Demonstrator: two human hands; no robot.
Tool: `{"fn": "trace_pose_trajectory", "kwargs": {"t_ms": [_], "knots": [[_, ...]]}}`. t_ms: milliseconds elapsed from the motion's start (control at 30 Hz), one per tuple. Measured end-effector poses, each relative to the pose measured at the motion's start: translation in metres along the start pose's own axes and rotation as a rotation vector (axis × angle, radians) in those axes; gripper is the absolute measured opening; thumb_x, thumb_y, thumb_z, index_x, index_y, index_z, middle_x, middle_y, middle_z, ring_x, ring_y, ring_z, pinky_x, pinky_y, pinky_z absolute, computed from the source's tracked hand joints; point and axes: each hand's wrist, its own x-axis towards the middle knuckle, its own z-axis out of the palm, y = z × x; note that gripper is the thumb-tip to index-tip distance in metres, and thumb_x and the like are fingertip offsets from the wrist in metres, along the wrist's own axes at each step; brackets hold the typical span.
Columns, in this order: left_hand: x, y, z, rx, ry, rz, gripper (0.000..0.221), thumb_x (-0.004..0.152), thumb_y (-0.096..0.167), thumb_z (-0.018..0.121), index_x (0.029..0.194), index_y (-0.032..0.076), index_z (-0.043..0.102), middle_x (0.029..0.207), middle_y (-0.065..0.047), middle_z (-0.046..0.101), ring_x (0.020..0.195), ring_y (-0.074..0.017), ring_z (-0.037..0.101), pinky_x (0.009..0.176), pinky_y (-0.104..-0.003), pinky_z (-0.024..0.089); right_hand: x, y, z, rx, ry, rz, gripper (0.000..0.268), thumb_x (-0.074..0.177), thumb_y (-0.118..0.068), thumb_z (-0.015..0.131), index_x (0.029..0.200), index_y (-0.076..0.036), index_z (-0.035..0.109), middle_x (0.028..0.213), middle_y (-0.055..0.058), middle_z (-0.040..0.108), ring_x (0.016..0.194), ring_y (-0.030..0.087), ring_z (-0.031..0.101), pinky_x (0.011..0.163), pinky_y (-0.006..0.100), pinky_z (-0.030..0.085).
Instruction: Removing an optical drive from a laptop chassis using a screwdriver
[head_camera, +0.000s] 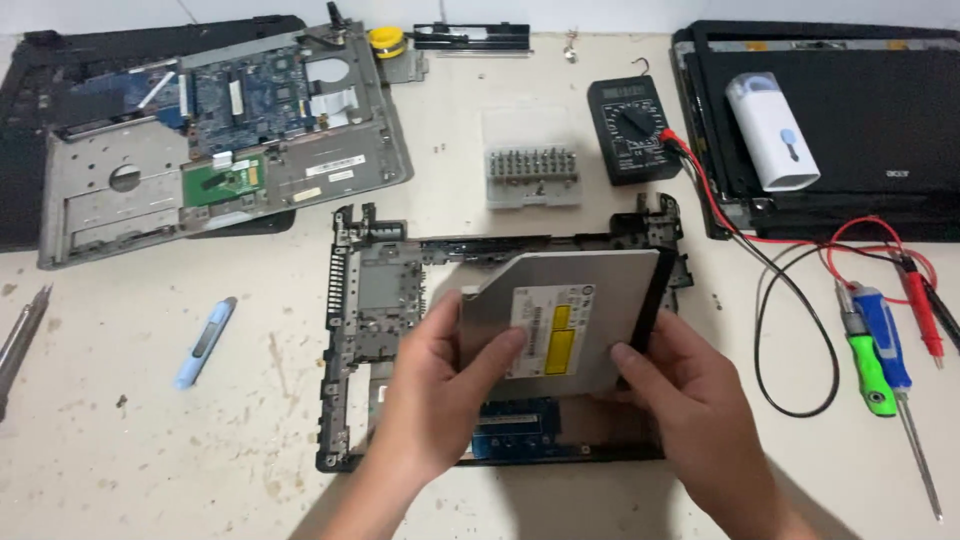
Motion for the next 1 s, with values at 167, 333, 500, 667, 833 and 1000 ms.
{"fn": "trace_pose_trajectory", "kwargs": {"t_ms": [167,333,500,667,833,1000], "knots": [[0.001,0.011,0.005,0.103,0.005,-0.022,0.028,0.088,0.014,0.064,0.113,0.003,0.064,0.104,-0.01,0.078,0.094,-0.0136,0.071,0.081,-0.029,0.062,-0.003,-0.011,0.006,0.05,0.062,0.07,0.035,0.089,-0.003,0.055,0.122,0.001,0.064,0.115,0.018,0.076,0.103,0.026,0.069,0.081,0.04,0.06],[0.01,-0.006,0.003,0.043,0.025,-0.001,0.028,0.088,0.011,0.063,0.115,0.003,0.061,0.109,-0.013,0.076,0.093,-0.0151,0.07,0.08,-0.031,0.062,0.002,-0.007,0.001,0.001,0.037,0.026,0.033,0.088,-0.005,0.058,0.12,-0.003,0.067,0.107,0.014,0.077,0.09,0.02,0.066,0.058,0.04,0.064],[0.006,0.02,0.012,-0.047,0.171,-0.166,0.034,0.085,0.009,0.063,0.119,0.003,0.063,0.107,-0.016,0.078,0.086,-0.0232,0.072,0.075,-0.036,0.063,0.024,-0.009,-0.049,-0.501,0.082,-0.144,0.048,0.082,-0.029,0.065,0.126,-0.01,0.069,0.127,0.003,0.073,0.117,0.008,0.064,0.104,0.024,0.043],[-0.002,0.052,0.017,-0.167,0.379,-0.23,0.034,0.093,0.004,0.051,0.124,-0.004,0.063,0.109,-0.023,0.071,0.096,-0.0331,0.067,0.08,-0.04,0.055,0.044,-0.022,-0.117,-0.926,0.366,-0.273,0.018,0.09,-0.017,0.066,0.106,-0.015,0.076,0.101,-0.002,0.075,0.075,0.015,0.062,0.077,0.027,0.046],[-0.001,0.049,0.018,-0.239,0.436,-0.142,0.048,0.087,0.006,0.051,0.135,0.001,0.057,0.12,-0.022,0.07,0.1,-0.0301,0.067,0.084,-0.039,0.054,0.056,0.002,-0.116,-0.99,0.207,-0.509,0.024,0.086,-0.022,0.07,0.106,-0.011,0.077,0.092,0.003,0.075,0.069,0.015,0.064,0.066,0.028,0.047],[-0.003,0.054,0.017,-0.206,0.5,-0.14,0.051,0.086,0.009,0.052,0.136,0.004,0.057,0.121,-0.016,0.071,0.104,-0.0289,0.068,0.087,-0.038,0.055,0.067,0.015,-0.104,-1.028,0.204,-0.699,0.029,0.086,-0.018,0.073,0.112,-0.005,0.074,0.094,0.009,0.07,0.068,0.021,0.064,0.069,0.031,0.048]]}}
